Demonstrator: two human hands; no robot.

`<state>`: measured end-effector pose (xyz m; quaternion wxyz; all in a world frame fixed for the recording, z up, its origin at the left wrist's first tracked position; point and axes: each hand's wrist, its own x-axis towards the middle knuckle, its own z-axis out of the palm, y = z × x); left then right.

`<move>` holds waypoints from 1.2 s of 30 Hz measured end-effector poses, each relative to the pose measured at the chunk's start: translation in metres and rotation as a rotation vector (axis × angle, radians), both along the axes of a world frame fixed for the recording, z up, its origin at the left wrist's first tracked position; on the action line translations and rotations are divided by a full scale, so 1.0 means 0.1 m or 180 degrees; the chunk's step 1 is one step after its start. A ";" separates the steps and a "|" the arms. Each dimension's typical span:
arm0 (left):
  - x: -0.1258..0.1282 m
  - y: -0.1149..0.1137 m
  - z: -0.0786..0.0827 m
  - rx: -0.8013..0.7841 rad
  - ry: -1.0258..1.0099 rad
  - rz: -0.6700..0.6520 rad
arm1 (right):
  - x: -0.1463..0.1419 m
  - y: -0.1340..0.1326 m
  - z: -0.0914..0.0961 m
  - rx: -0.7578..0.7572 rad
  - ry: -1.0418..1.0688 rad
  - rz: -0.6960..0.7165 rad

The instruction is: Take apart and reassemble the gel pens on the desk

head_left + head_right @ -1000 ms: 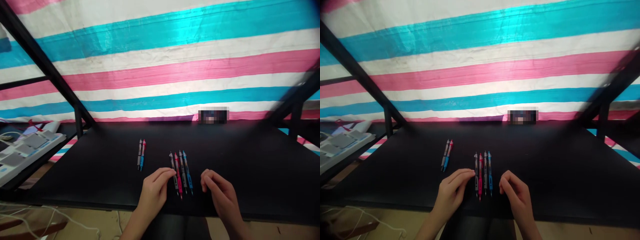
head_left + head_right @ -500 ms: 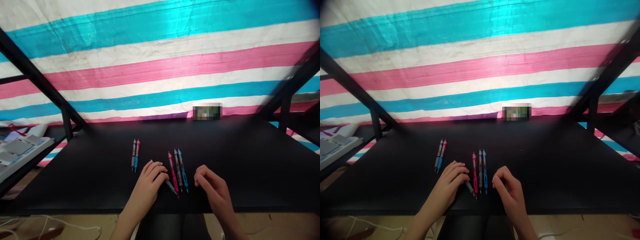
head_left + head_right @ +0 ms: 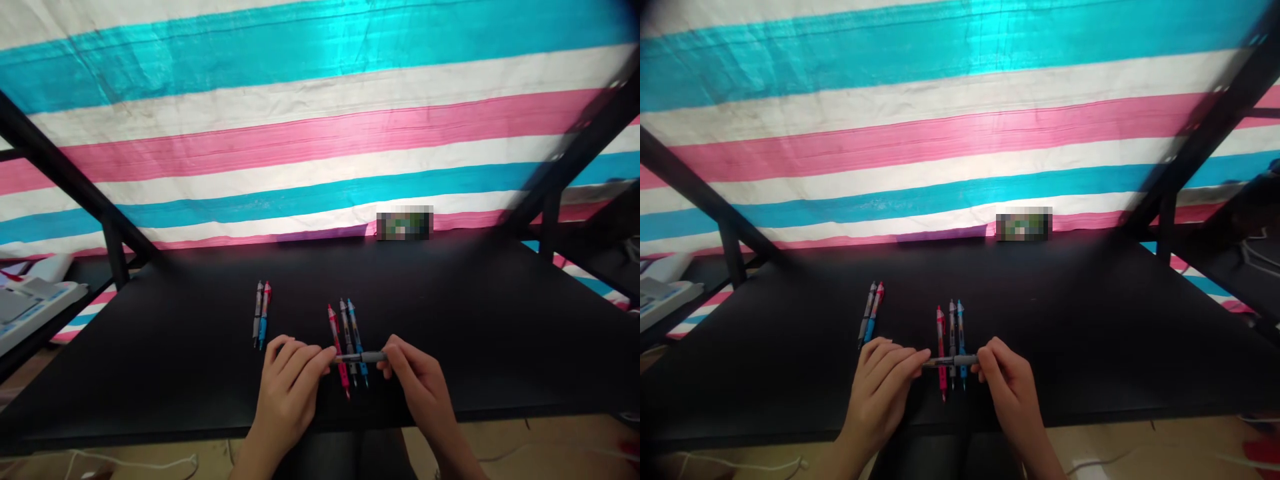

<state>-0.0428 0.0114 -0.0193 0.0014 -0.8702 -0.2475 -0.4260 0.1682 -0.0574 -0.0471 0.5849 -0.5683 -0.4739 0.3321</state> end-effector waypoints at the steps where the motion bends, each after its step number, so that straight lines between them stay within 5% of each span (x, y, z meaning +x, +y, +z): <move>1: -0.01 -0.01 0.01 -0.0092 -0.0045 -0.0053 | 0.00 0.00 0.01 0.0008 -0.0049 0.0071; 9: -0.05 -0.01 0.01 -0.0617 -0.0333 -0.0193 | 0.00 0.03 0.09 0.0093 -0.0414 0.0494; 19: -0.08 -0.02 0.06 -0.1062 -0.0428 -0.0077 | -0.01 0.03 0.04 0.0086 -0.0176 0.0309; 26: -0.07 -0.06 -0.02 -0.2317 -0.1446 0.0017 | -0.01 0.00 0.06 -0.0128 0.0065 -0.0148; 31: -0.05 -0.18 -0.15 -0.3271 -0.2463 0.0377 | -0.01 0.00 0.05 -0.0132 0.0066 0.0041; 36: -0.02 -0.19 -0.12 -0.3614 -0.3223 0.0160 | 0.01 -0.03 0.03 -0.0112 -0.0023 0.0263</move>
